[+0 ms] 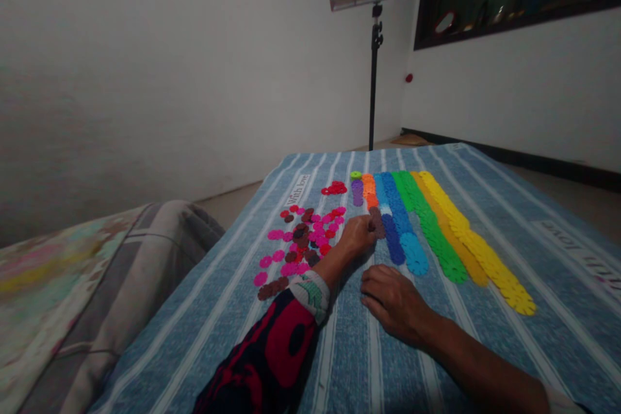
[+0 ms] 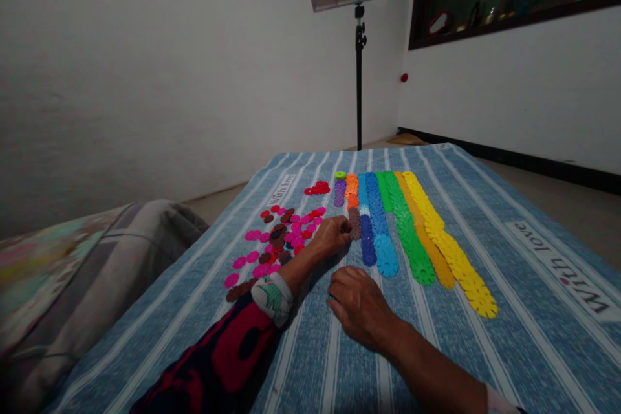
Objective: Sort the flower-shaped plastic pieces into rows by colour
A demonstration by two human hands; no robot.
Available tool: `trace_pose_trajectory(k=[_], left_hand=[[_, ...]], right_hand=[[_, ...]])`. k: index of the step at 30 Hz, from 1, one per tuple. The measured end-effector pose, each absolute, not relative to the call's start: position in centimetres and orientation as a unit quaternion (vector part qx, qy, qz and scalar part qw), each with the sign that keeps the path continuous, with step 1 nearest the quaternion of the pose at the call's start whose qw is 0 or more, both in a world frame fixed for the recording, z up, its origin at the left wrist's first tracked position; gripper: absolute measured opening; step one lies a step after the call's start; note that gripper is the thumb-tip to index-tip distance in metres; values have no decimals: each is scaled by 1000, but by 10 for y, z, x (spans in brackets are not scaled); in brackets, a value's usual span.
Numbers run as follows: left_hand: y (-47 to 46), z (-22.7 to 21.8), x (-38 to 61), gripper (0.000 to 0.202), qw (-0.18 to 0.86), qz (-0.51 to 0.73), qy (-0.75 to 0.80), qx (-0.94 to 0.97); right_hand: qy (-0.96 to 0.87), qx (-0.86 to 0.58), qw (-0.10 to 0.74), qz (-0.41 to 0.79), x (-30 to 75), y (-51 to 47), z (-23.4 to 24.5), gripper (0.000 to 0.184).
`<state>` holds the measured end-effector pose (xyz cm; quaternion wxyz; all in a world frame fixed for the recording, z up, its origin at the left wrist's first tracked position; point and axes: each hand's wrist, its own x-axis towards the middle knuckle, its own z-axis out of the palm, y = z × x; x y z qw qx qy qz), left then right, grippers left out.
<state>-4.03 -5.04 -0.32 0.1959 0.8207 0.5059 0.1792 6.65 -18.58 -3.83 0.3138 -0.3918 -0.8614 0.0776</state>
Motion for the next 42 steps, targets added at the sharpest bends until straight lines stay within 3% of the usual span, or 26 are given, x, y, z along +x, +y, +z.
trace_pose_trajectory(k=[11,16,21,32,42], left_hand=[[-52,8,-57,12,189,205,498,821],[-53,32,-113,6,204,213,486,822],[-71,51,-190,8,263,143,503,811],[-128,44,-266,6,323,121,555,757],[-146,51,-266,10,232,2,564,793]], right_hand=[[-863,-388,314,82,67,-187,-37,10],[-864,-381,316,92,69,-188,-39,11],[-869,-369,317,89,71,-188,-42,11],[-870,-363,325,80,74,-190,-47,13],[-870,-361,329,64,75,-191,-47,15]])
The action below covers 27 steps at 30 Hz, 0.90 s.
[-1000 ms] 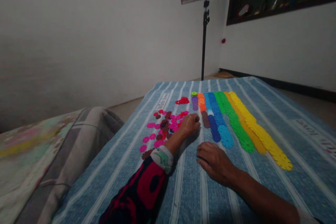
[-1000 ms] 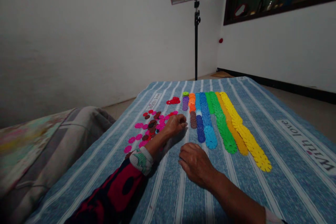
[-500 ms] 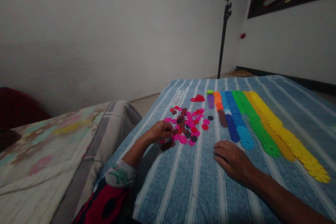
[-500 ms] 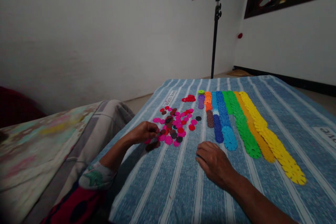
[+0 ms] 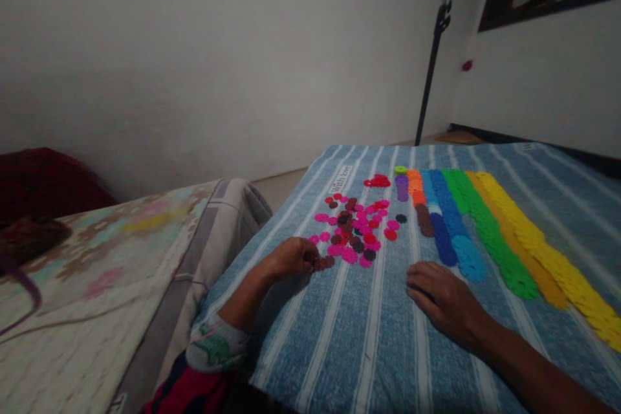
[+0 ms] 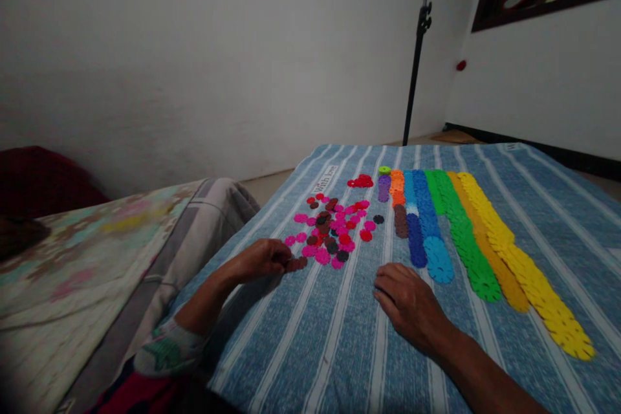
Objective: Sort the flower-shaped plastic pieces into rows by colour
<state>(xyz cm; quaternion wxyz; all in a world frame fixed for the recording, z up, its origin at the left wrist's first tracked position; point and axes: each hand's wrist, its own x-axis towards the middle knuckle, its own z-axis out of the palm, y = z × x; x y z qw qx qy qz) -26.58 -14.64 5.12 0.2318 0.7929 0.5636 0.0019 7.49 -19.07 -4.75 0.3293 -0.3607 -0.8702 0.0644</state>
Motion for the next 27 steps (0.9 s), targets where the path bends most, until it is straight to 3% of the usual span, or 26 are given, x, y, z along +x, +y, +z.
trace_pose_trajectory(k=[16,27], left_hand=[[-148,43,-267,17,258,43,574,776],[-146,39,-259,6,290,62,568,768]], right_hand=[[-872,-355,330,69,77,-191,-48,14],[-873,-355,330,64,76,-191,-50,15]])
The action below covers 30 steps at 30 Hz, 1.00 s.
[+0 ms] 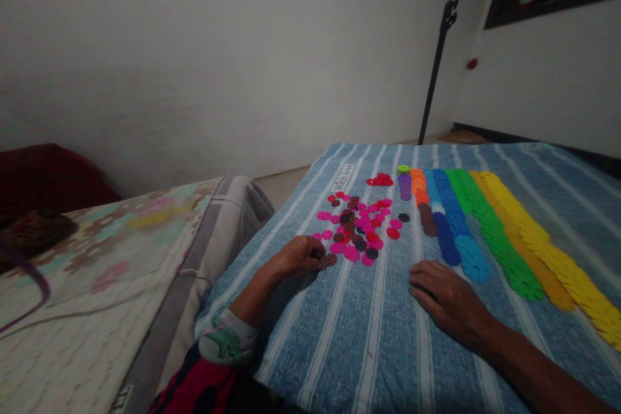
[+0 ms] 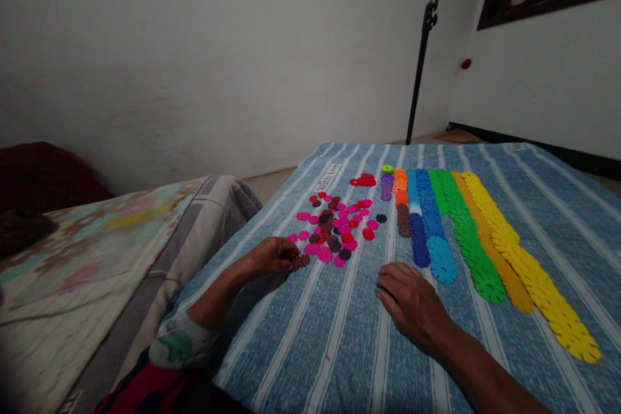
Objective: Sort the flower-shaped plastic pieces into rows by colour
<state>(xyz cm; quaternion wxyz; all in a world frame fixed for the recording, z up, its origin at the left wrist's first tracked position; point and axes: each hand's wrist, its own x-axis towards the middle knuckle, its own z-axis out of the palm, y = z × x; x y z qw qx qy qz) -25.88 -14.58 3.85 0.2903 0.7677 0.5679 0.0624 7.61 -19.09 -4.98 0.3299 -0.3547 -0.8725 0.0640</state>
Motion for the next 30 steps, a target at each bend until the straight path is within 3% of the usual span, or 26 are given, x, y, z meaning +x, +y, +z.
trace_pose_trajectory(k=[6,16,22,30], left_hand=[[-143,31,-262,3,342,100,586,728],[-141,38,-261,18,491,195,537,658],[-126,37,-198,17,495,239,491,675],[-82,3,-83,15,510,312,446,667]], right_hand=[[-871,-355,331,71,75,-190,-48,14],[-869,-371,315,88,72,-188,-41,11],[-867,-370,322,93,73,-187,-39,12],[-859,-377,330,103,72,-186,-40,13]])
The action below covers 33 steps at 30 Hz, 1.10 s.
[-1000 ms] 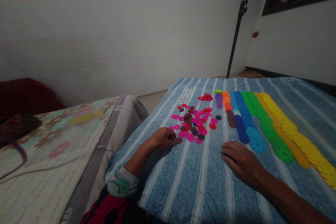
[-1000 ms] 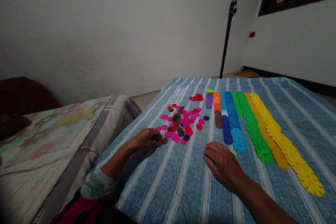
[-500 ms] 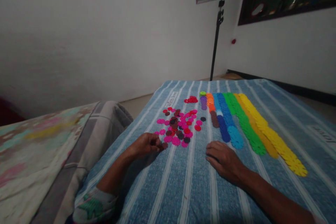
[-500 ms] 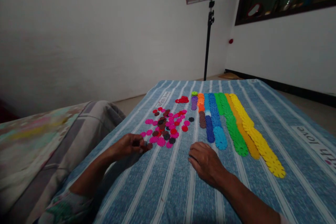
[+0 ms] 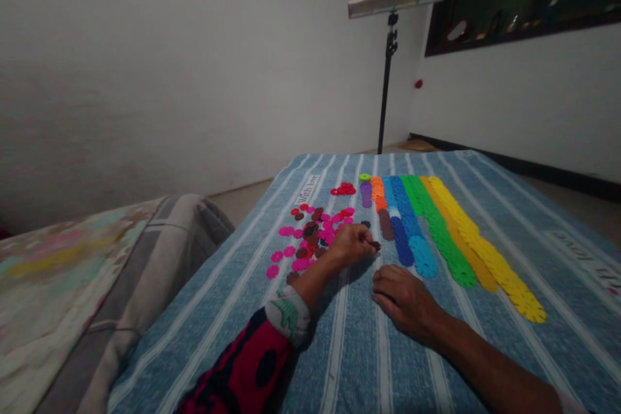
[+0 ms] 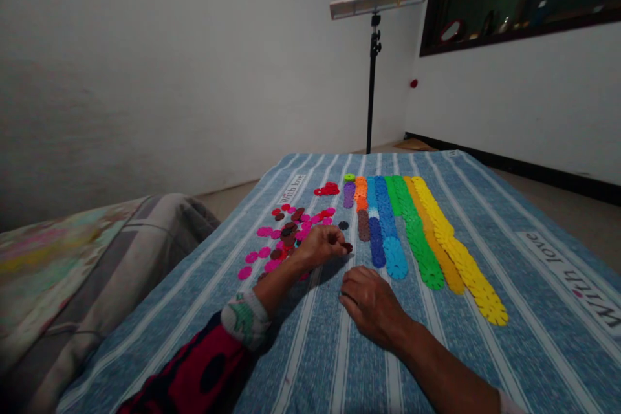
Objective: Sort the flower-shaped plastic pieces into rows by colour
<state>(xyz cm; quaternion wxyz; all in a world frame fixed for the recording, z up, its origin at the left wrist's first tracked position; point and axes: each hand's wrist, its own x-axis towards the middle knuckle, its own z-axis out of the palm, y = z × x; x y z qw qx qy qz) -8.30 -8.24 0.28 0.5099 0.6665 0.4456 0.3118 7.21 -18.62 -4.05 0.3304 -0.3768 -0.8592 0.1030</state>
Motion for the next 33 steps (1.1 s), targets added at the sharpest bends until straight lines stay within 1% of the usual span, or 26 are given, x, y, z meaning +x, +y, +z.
trace_pose_trajectory(k=[3,7,11,14,18,24,28,33], left_hand=[[-65,-13,-56,13,449,308,486,683],[-55,-21,-38,9,402,303,511,697],[-56,-15,-34,7,367,275,506,730],[-60,-9,-36,9,321,256,508,757],[-64,-5,-41,6,265,247,523,772],[-68,-4,-42,5,236,238,538,773],[-68,-6,-39,4,231,221,528,786],[-72,-8,-39,5,235,229,524,786]], right_hand=[[-858,-381,329,102,71,-186,-41,12],[-859,-381,329,94,70,-186,-40,10],[-857,-387,327,95,70,-185,-39,11],[-857,-389,326,93,70,-185,-40,11],[-859,-390,321,87,70,-186,-39,11],[-859,-390,321,80,70,-186,-38,13],[-860,-390,319,82,71,-186,-40,11],[-860,-387,320,89,72,-187,-43,12]])
